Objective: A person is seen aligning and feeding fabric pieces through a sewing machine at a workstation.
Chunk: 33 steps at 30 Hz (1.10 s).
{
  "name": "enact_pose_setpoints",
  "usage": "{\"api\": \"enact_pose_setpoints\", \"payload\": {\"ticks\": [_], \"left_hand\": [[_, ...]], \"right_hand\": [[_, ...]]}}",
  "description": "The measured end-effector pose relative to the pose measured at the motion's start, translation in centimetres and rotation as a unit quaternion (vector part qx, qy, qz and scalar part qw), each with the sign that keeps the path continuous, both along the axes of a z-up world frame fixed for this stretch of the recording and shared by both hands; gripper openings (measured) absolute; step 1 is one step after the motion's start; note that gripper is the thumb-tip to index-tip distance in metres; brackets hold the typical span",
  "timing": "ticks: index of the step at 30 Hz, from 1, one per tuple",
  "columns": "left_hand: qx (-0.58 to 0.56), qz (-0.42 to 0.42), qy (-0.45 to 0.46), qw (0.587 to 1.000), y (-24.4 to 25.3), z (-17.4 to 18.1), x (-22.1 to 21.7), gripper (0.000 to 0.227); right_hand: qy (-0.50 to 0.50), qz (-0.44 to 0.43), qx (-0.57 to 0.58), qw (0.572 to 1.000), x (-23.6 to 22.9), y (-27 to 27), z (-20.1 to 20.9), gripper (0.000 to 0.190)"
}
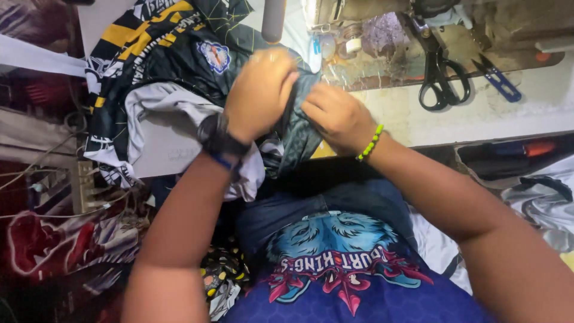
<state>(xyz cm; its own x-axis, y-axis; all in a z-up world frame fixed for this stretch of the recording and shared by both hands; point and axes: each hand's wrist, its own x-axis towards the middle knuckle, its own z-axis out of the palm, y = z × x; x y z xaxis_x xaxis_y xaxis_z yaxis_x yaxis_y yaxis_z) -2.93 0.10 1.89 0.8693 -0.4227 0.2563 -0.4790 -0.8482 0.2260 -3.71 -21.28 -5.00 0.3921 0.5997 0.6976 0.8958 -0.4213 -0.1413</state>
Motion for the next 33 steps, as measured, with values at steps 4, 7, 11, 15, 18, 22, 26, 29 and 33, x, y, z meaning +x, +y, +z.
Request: {"api": "enact_pose_setpoints", "payload": {"ticks": [4,7,11,15,18,22,26,29,33], "left_hand": [[0.046,-0.068,-0.059,0.995,0.3,-2.0,3.2,0.027],[0.002,-0.129,-0.08,0.988,-0.8,-3.3,2.3,0.014],[0.062,-0.044,-0.049,0.996,-1.2,-4.0,0.6,0.027],[0.042,0.035,-0.078,0.995,-1.7,-3.5,-0.5,0.019],[-0.034,-0.107,-0.097,0.989,-2.2,-3.0,-0.6,0.007],[-0.011,0.025,-0.028,0.999,-2.5,-1.8,-0.9,0.019],[0.005,-0.029,-0.066,0.997,-3.3,-5.4,0.0,0.014],[-0.06,0.107,-0.026,0.992,-2.7,-2.7,-0.5,0.032],[-0.023,0.027,-0.158,0.987,-2.8,-3.0,0.0,0.018]], "right_hand": [[0.016,-0.026,0.032,0.999,-2.2,0.0,2.4,0.02],[0.039,-0.011,0.021,0.999,-2.4,-0.7,2.7,0.02],[0.079,-0.029,0.013,0.996,-3.0,-0.9,3.4,0.02],[0.078,-0.047,-0.006,0.996,-3.0,-1.0,2.2,0.02],[0.065,-0.052,-0.019,0.996,-2.9,-1.0,1.4,0.021],[0.081,-0.049,-0.007,0.995,-3.1,-0.8,2.7,0.017],[0.066,-0.049,-0.001,0.997,-2.8,-1.0,1.5,0.017],[0.069,-0.047,0.001,0.996,-3.2,-1.1,2.8,0.018],[0.07,-0.052,0.006,0.996,-3.2,-1.1,3.1,0.016]]}}
